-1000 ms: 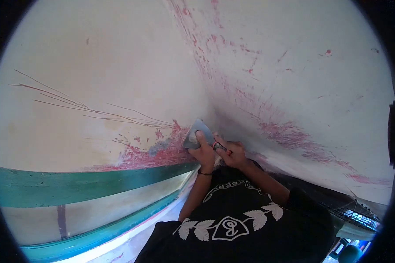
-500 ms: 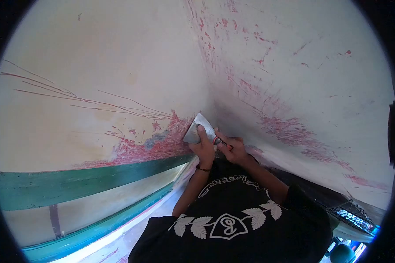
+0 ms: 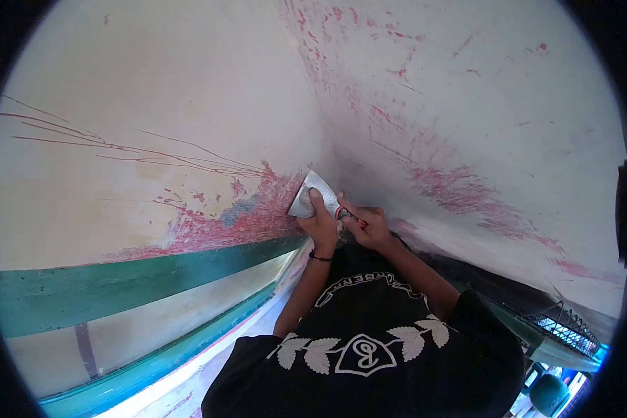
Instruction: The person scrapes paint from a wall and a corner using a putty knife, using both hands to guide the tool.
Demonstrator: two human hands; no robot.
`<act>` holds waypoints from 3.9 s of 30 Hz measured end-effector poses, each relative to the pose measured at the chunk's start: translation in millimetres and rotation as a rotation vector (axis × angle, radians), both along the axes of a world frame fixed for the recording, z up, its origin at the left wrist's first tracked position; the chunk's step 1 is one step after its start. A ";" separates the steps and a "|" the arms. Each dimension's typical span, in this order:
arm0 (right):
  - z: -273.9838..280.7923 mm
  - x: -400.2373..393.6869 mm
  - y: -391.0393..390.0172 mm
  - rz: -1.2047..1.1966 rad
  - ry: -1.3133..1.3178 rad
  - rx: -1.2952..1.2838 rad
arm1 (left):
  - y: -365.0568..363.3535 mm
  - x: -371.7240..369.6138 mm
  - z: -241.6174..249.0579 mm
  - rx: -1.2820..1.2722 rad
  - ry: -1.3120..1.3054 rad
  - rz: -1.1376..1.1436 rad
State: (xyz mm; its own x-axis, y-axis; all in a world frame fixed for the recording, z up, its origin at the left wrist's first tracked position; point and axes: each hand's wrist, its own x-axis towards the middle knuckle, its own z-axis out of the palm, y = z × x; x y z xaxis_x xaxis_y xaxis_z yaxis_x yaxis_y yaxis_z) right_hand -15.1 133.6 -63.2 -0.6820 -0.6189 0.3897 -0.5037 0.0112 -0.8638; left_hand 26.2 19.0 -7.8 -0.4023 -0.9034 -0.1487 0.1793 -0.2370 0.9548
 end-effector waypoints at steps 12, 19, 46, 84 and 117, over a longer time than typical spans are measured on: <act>-1.0 12.3 -3.5 -0.008 -0.042 -0.025 | -6.5 4.2 -1.4 -0.144 -0.030 -0.020; -1.7 18.4 -4.4 0.010 -0.096 0.024 | -2.6 10.2 10.2 -0.077 -0.071 0.000; 1.6 7.5 -3.6 -0.002 -0.078 -0.025 | -1.6 4.2 4.7 -0.213 -0.226 0.047; 20.3 8.7 -0.8 -0.105 0.080 -0.023 | 2.4 -7.7 -5.7 -0.035 0.017 0.032; -24.2 -7.1 -14.9 -0.020 0.024 -0.017 | 8.6 3.1 -29.0 -0.181 -0.222 -0.082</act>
State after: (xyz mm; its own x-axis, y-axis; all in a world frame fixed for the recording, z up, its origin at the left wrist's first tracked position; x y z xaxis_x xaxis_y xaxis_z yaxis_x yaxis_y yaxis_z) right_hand -22.3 118.7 -87.4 -0.6843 -0.5985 0.4166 -0.5241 0.0063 -0.8517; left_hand 29.2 27.6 -36.8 -0.4503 -0.8892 -0.0807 -0.0513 -0.0644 0.9966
